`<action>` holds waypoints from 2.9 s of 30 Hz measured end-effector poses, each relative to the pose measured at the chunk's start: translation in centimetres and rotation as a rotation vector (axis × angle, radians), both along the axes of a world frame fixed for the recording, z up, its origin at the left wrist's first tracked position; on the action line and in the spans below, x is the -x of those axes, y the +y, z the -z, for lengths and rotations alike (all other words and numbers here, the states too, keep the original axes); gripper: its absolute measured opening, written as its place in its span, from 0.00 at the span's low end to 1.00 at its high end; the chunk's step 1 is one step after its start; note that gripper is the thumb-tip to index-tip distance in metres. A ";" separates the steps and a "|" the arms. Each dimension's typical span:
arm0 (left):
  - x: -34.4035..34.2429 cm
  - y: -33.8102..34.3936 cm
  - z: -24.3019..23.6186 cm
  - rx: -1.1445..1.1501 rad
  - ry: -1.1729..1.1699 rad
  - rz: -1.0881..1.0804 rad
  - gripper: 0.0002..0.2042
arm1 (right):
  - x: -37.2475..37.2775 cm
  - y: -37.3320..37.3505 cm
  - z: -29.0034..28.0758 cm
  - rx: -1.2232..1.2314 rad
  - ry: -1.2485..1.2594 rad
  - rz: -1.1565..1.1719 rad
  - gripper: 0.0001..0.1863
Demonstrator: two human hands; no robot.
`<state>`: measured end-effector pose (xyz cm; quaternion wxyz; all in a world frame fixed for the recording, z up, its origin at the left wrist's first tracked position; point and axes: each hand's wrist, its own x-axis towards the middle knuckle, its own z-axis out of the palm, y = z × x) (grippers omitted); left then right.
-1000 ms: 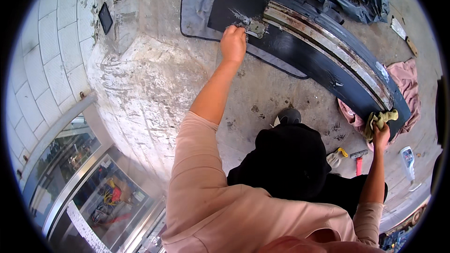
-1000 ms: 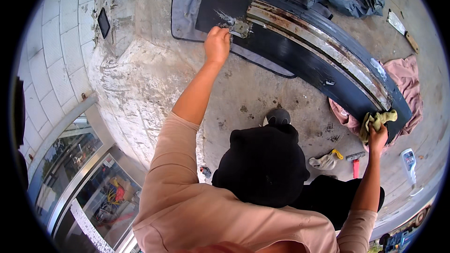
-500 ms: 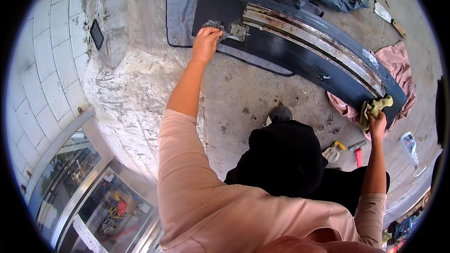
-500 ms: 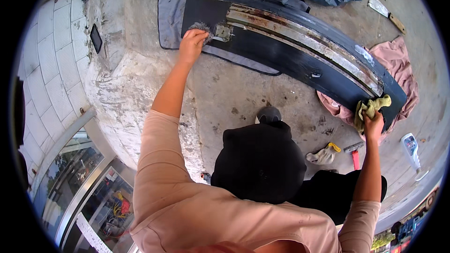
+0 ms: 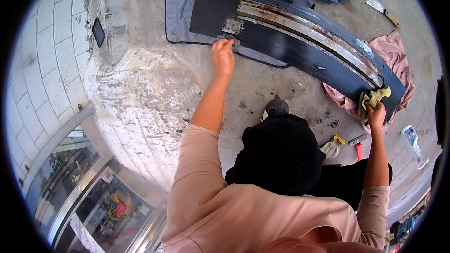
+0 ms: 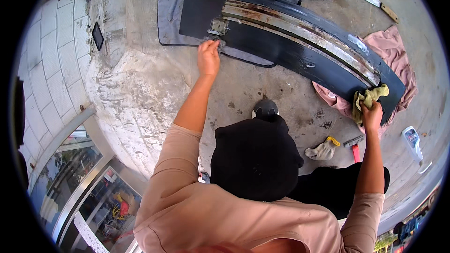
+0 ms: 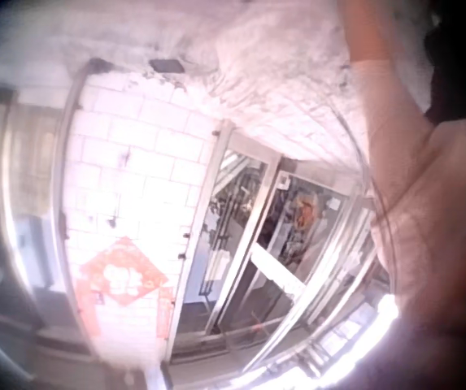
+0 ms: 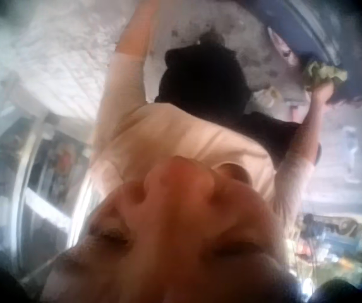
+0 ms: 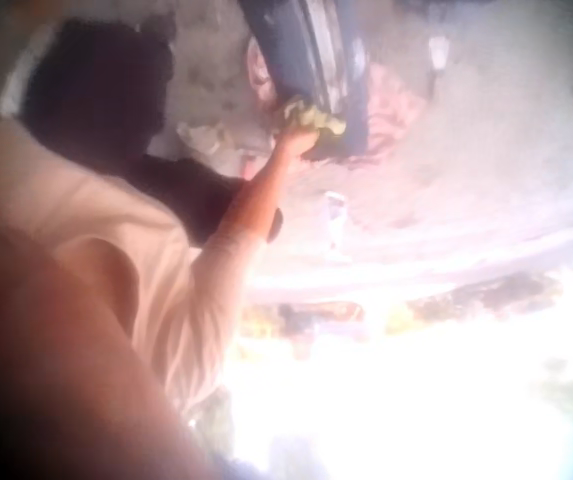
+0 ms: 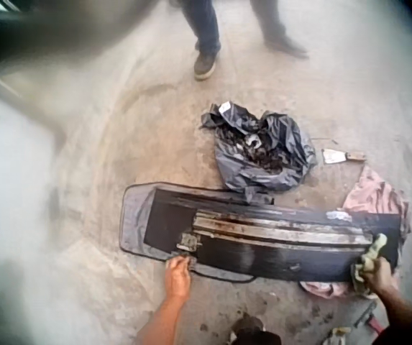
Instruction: The person cleans a black car part, likely a bumper, by scraping off residue with a red scraper, applying a white cleaning liquid from a spray bottle, and scrubbing with a steel wool pad and a yellow cloth. The person repeatedly wipes and scrapes the surface to remove dirt and residue.
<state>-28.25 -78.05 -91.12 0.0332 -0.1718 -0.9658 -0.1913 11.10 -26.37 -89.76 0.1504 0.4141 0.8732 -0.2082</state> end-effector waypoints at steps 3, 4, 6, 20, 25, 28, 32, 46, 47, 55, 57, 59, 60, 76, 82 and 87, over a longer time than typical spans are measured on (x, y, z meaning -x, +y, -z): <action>1.3 -0.6 1.3 0.059 0.070 -0.215 0.09 | 0.6 -0.5 0.0 -0.019 0.037 -0.026 0.22; 1.4 0.1 1.7 0.067 0.112 -0.291 0.09 | 0.9 -0.7 -0.1 -0.012 0.027 -0.029 0.22; -2.3 5.1 1.1 0.068 0.062 -0.155 0.09 | 0.5 -0.3 -0.5 -0.062 0.000 -0.053 0.22; -10.6 14.5 0.0 -0.161 -0.102 0.489 0.18 | 0.3 -0.6 -0.9 -0.043 0.068 -0.048 0.22; -3.3 10.2 -0.1 0.024 0.042 0.293 0.16 | 0.0 -0.3 -1.2 -0.024 0.089 -0.074 0.22; -2.7 10.3 0.7 0.106 0.061 0.197 0.17 | 0.4 -0.6 -1.3 -0.019 0.086 -0.057 0.22; -11.6 18.2 0.4 -0.074 -0.074 0.645 0.21 | 0.8 -0.7 -1.4 -0.005 0.054 -0.047 0.23; 12.9 13.3 -5.3 0.064 -0.068 0.274 0.10 | 1.3 -0.4 -1.9 0.063 0.066 0.027 0.22; 13.1 14.2 -3.7 0.126 -0.070 0.248 0.09 | 1.4 -0.6 -1.9 0.043 0.066 0.025 0.23; 1.1 29.6 0.6 -0.057 -0.159 0.635 0.05 | 1.5 -0.9 -1.7 -0.021 0.029 0.035 0.23; 2.4 29.2 0.6 -0.140 -0.219 0.793 0.05 | 0.9 -0.8 -1.7 0.014 0.059 0.057 0.23; 7.3 25.3 0.1 -0.110 -0.144 0.784 0.05 | 1.1 -0.6 -1.8 0.024 0.060 0.074 0.23; 11.2 22.0 -0.5 -0.015 -0.080 0.652 0.07 | 1.6 -0.6 -2.0 0.024 0.048 0.077 0.22; 4.8 27.5 -1.4 -0.024 -0.309 0.733 0.07 | 1.5 -1.5 -3.0 0.068 0.045 0.206 0.24; -5.6 40.8 0.7 -0.150 -0.257 0.998 0.06 | 0.7 -2.0 -3.0 0.019 0.117 0.261 0.23; -13.9 52.1 2.0 -0.219 -0.174 1.269 0.04 | 0.7 -2.3 -2.7 0.033 0.193 0.276 0.25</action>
